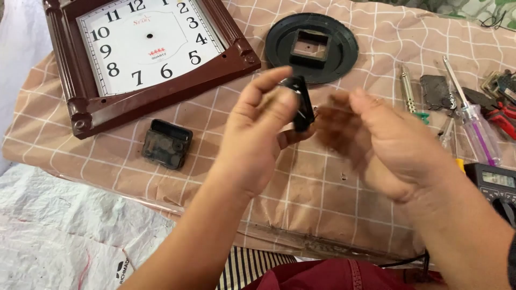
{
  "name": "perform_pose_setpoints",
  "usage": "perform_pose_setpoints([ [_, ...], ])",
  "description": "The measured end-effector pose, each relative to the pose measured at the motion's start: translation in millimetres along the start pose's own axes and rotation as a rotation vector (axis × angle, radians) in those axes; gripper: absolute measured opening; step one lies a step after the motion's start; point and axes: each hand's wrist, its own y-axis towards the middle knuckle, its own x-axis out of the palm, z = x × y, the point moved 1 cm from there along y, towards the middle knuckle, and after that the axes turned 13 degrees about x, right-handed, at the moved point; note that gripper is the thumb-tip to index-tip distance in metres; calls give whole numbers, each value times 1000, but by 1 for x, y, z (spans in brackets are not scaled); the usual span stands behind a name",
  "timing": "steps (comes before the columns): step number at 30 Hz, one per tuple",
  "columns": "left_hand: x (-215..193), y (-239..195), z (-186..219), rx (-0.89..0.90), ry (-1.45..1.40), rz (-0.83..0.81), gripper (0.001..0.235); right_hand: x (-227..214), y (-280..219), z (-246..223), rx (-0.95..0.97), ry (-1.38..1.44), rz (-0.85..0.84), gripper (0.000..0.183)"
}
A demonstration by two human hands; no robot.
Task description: The person disassembles a small black clock mechanism, removes internal gears and a white plastic piece, and places the cover back on. They then handle a second similar mechanism, removing its internal components and placing them on the table.
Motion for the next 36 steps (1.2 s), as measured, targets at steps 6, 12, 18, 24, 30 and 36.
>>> perform_pose_setpoints([
  [6, 28, -11, 6, 316, 1017, -381, 45, -13, 31, 40, 246, 502, -310, 35],
  [12, 34, -20, 5, 527, 1356, -562, 60, -16, 40, 49, 229, 589, -524, 18],
  [18, 37, -17, 15, 520, 1258, -536, 54, -26, 51, 58, 320, 589, -486, 31],
  [24, 22, 2, 20, 232, 652, -239, 48, -7, 18, 22, 199, 546, -389, 33],
  [30, 7, 12, 32, 125, -184, -79, 39, 5, -11, -7, 155, 500, -198, 31],
  [36, 13, 12, 39, 78, -406, -111, 45, -1, -18, -9, 130, 497, -232, 26],
])
